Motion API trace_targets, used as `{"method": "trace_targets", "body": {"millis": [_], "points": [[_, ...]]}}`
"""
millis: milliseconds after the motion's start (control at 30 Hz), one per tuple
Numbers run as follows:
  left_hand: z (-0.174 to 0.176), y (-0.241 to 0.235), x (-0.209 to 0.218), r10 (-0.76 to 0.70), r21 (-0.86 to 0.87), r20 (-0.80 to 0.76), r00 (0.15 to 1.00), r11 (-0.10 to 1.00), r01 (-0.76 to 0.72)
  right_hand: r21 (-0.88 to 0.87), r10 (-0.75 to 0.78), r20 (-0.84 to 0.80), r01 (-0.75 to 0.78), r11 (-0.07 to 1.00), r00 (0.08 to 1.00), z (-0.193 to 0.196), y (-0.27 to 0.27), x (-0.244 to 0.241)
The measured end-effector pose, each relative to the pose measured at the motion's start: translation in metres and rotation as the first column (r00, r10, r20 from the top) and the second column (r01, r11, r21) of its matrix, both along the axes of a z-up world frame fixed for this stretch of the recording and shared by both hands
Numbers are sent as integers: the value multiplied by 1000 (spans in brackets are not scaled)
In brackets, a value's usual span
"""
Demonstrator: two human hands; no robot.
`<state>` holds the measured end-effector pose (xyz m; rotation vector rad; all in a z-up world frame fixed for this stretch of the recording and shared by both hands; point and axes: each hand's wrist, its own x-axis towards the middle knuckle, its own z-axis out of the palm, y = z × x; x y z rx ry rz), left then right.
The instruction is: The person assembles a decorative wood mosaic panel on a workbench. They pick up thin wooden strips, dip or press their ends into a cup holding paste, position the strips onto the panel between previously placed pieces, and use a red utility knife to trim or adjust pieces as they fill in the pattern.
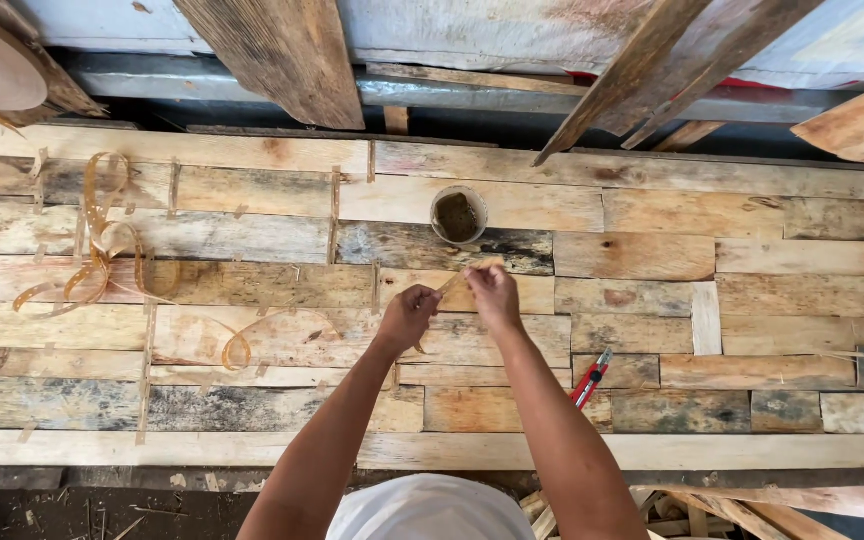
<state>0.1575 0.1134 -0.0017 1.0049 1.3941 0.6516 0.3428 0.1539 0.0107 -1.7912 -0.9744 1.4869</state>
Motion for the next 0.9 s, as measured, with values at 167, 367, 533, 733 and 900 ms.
{"method": "trace_targets", "body": {"millis": [167, 367, 533, 733, 900], "points": [[-6, 45, 18, 63, -53, -9, 998, 997, -64, 133, -64, 4, 63, 989, 998, -24, 52, 9], [-14, 103, 38, 139, 36, -117, 983, 990, -136, 294, -111, 90, 80, 953, 990, -33, 91, 8], [19, 134, 45, 65, -47, -395, 916, 995, -91, -54, -57, 313, 78, 995, 948, -36, 109, 1], [7, 145, 51, -63, -186, -510, 858, 982, -39, -155, 64, 401, 0, 988, 914, -68, 121, -1], [5, 148, 46, -61, -192, -457, 887, 981, -31, -149, 139, 472, -77, 986, 871, -77, 125, -1]]}}
